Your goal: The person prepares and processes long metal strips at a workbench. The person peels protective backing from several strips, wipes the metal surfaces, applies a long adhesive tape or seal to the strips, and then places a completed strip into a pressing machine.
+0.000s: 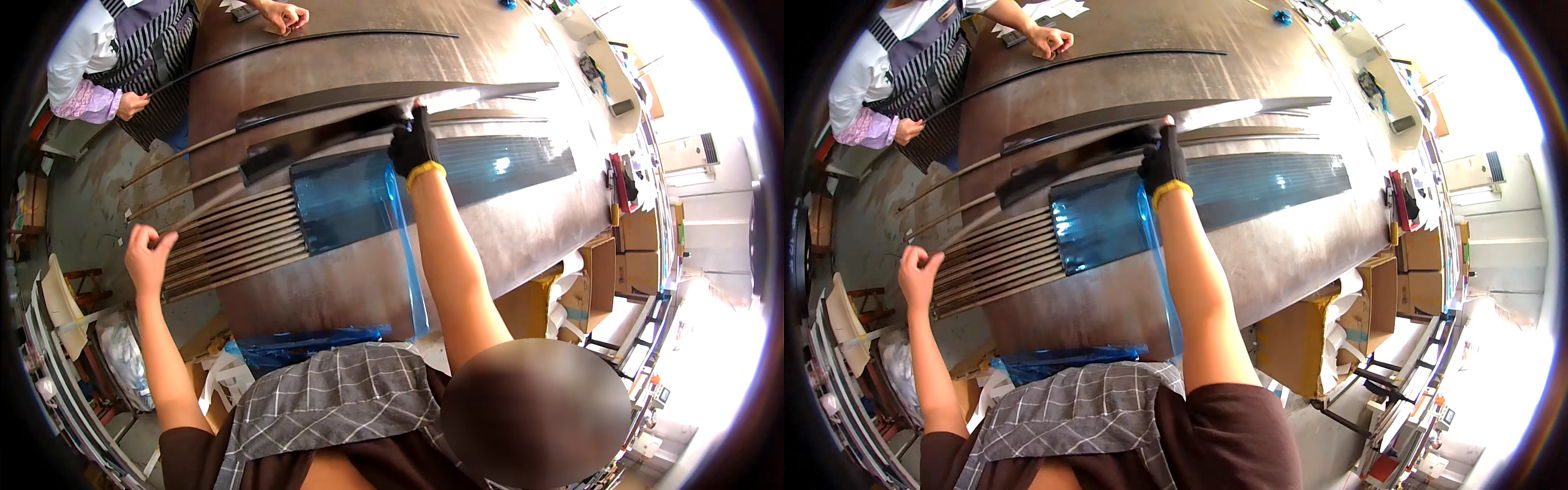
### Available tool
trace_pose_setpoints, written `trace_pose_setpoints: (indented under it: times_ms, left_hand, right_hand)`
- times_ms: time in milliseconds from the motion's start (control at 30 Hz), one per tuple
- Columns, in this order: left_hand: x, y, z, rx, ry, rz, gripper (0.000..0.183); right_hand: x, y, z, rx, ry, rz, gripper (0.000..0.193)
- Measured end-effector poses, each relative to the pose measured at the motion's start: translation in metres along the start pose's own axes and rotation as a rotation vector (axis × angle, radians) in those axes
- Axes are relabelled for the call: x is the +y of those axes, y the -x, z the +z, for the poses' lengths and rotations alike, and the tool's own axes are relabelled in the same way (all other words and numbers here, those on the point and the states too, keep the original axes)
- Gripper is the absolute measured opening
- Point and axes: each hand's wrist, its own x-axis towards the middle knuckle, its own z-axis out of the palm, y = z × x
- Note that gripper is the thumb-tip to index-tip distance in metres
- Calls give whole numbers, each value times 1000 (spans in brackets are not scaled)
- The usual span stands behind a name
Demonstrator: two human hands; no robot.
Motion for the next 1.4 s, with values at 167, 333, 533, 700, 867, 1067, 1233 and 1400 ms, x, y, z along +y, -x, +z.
trace_pose_setpoints:
  times_ms: [167, 333, 533, 700, 867, 1067, 1233, 1400]
  left_hand:
    - [-45, -100, 34, 36, -24, -2, 40]
    - [-88, -173, 60, -12, -92, -41, 44]
    - [-136, -197, 108, -205, -234, -255, 44]
    - [-143, -183, 121, -102, -288, -159, 39]
    - [22, -101, 131, -53, 838, -205, 38]
    - [153, 150, 150, -1127, 1583, -423, 43]
    - [98, 202, 66, -959, 1359, -921, 20]
    - [1, 246, 28, -686, 680, -511, 13]
  right_hand:
    - [-4, -88, 67, -46, -103, 157, 60]
    - [4, -133, 84, -184, -46, 205, 60]
    - [11, -34, 46, -847, 544, 118, 55]
    - [21, 90, 10, -1074, 679, 136, 54]
    - [47, 157, 18, -1268, 626, 266, 48]
    - [-8, 201, 59, -1204, 451, 60, 53]
    - [-18, 181, -29, -860, 81, -279, 71]
    - [121, 211, -152, -825, 740, 431, 55]
